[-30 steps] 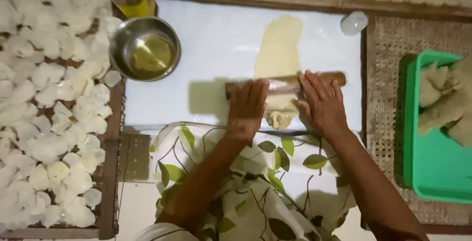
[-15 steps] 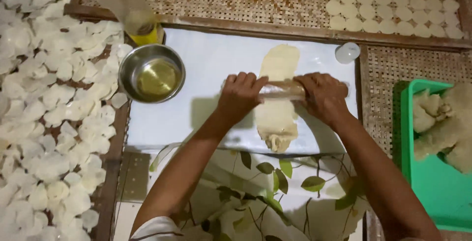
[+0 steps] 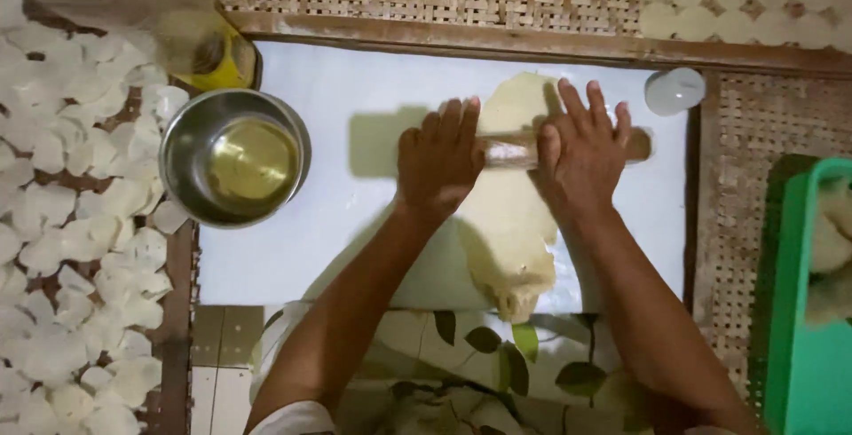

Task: Rolling out dough with a rolling pin and cutting it into small circular shapes using a plastic mold.

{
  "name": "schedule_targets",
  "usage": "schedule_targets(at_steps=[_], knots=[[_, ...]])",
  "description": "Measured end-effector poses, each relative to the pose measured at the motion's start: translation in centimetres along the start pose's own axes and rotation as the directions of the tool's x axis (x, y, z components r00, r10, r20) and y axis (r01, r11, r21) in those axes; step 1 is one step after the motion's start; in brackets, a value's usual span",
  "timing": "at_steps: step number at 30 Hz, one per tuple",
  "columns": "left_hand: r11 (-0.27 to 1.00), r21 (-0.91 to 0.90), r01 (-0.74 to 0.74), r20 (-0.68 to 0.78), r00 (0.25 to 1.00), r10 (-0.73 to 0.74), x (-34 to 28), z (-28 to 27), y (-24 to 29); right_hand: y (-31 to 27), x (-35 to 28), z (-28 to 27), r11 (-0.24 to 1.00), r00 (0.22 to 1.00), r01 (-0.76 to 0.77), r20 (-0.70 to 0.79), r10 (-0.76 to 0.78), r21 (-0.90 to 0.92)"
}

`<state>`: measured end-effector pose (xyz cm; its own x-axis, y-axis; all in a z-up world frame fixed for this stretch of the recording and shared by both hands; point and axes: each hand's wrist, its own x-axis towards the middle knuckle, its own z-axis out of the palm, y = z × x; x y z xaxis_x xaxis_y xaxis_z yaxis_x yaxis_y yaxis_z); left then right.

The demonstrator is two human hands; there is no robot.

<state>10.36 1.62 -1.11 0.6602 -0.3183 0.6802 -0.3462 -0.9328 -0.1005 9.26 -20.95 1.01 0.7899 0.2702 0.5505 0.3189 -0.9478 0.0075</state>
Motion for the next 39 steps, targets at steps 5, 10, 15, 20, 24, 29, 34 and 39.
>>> schedule_targets(at_steps=[5, 10, 15, 20, 24, 29, 34, 39], knots=[[0.998, 0.032, 0.05, 0.179, 0.982, -0.055, 3.6, 0.4, -1.0, -0.2, 3.4, 0.6, 0.989, 0.998, -0.06, 0.029, 0.057, 0.135], [0.995, 0.047, 0.091, 0.196, 0.976, -0.099, 5.9, 2.2, -1.4, 0.3, 5.8, 0.7, 0.971, 0.994, -0.08, 0.09, 0.061, 0.225], [0.972, -0.101, 0.212, 0.623, 0.775, -0.104, 11.1, -0.1, -2.5, 1.4, 8.0, 2.0, 0.949, 0.932, -0.299, 0.245, 0.267, 0.102], [0.994, -0.043, 0.102, 0.41, 0.909, -0.075, 10.7, 1.5, -3.1, 2.3, 9.0, 3.2, 0.95, 0.935, -0.304, 0.213, 0.285, 0.064], [0.987, -0.097, 0.13, 0.227, 0.968, -0.105, 11.3, 2.8, -3.4, 3.1, 9.9, 4.3, 0.95, 0.939, -0.307, 0.185, 0.291, 0.063], [0.962, -0.204, 0.183, 0.411, 0.907, -0.085, 13.5, 2.7, -4.2, 2.7, 11.8, 3.6, 0.958, 0.952, -0.273, 0.171, 0.255, 0.091], [0.966, -0.181, 0.186, 0.374, 0.921, -0.108, 11.7, 3.7, -4.1, 3.3, 10.0, 4.3, 0.987, 0.99, -0.143, 0.018, 0.142, 0.071], [0.996, -0.085, 0.019, 0.074, 0.997, -0.012, 4.6, 2.5, -1.9, 2.0, 3.8, 2.0, 0.985, 0.957, -0.072, 0.291, 0.023, 0.159]])
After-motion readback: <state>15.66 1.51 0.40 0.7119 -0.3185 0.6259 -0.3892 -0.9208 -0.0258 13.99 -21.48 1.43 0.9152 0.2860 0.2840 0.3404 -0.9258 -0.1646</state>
